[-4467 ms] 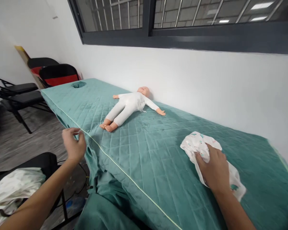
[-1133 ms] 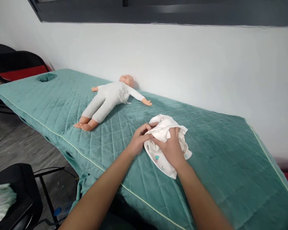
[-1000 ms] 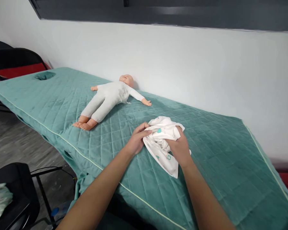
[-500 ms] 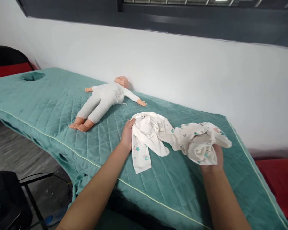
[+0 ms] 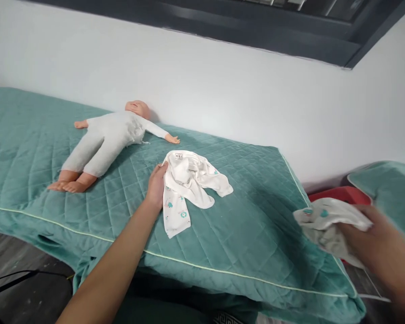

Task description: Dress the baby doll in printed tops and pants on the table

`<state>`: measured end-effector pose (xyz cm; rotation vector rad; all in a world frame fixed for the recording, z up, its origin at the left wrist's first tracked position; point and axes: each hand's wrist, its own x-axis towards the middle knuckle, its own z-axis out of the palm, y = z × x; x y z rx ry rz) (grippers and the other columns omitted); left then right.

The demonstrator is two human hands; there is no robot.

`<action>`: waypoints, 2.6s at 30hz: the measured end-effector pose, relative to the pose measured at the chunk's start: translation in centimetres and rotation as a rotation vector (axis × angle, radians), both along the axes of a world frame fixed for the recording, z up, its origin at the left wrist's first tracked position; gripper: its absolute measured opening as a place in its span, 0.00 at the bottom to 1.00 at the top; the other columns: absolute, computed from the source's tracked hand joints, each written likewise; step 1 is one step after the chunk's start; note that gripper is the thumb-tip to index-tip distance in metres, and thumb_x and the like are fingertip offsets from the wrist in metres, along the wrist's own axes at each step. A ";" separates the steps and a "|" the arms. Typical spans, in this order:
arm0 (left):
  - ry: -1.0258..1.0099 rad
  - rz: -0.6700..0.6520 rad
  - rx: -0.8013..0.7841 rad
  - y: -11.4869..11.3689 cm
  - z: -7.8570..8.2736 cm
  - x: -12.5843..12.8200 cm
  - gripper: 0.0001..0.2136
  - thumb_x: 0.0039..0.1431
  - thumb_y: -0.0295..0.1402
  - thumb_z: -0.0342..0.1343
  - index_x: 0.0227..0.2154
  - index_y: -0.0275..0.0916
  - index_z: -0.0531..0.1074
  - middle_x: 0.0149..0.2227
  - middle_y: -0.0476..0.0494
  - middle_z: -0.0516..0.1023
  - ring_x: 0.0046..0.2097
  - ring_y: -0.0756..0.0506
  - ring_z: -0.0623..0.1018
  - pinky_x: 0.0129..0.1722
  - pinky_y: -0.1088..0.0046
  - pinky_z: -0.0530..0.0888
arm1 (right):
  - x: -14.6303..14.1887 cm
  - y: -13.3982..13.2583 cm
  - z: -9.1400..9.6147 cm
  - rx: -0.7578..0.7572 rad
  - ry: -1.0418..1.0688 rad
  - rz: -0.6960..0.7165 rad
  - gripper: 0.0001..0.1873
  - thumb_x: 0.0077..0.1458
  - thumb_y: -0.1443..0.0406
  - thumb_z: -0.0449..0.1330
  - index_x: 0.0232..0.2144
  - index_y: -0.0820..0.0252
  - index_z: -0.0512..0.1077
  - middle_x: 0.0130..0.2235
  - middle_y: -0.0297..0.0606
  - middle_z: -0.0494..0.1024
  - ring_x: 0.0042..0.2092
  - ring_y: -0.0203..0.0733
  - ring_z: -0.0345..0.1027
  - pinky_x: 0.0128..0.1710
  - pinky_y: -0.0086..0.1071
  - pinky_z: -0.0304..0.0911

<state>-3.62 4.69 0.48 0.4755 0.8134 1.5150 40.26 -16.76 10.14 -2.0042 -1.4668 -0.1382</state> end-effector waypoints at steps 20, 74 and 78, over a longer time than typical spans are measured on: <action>0.144 0.001 0.026 -0.8 0.8 0.3 0.23 0.37 0.42 0.74 0.36 0.37 0.74 0.31 0.51 0.77 0.30 0.49 0.75 0.31 0.74 0.70 | -3.9 3.9 -6.2 -0.124 -0.540 0.187 0.28 0.63 0.49 0.51 0.61 0.51 0.64 0.62 0.48 0.71 0.59 0.61 0.67 0.56 0.54 0.61; 0.843 -0.454 0.644 -3.0 18.4 1.4 0.06 0.47 0.28 0.69 0.27 0.36 0.77 0.28 0.49 0.75 0.35 0.44 0.73 0.35 0.72 0.63 | -22.7 18.8 5.6 0.192 0.111 0.820 0.16 0.60 0.63 0.57 0.51 0.54 0.73 0.53 0.38 0.78 0.54 0.47 0.71 0.56 0.43 0.65; 1.023 -0.177 0.677 -3.5 19.3 0.6 0.04 0.50 0.26 0.65 0.30 0.38 0.76 0.31 0.46 0.75 0.44 0.38 0.74 0.42 0.68 0.66 | -22.0 18.4 8.9 0.275 0.018 0.783 0.15 0.57 0.69 0.52 0.40 0.55 0.77 0.42 0.35 0.82 0.45 0.45 0.74 0.49 0.41 0.68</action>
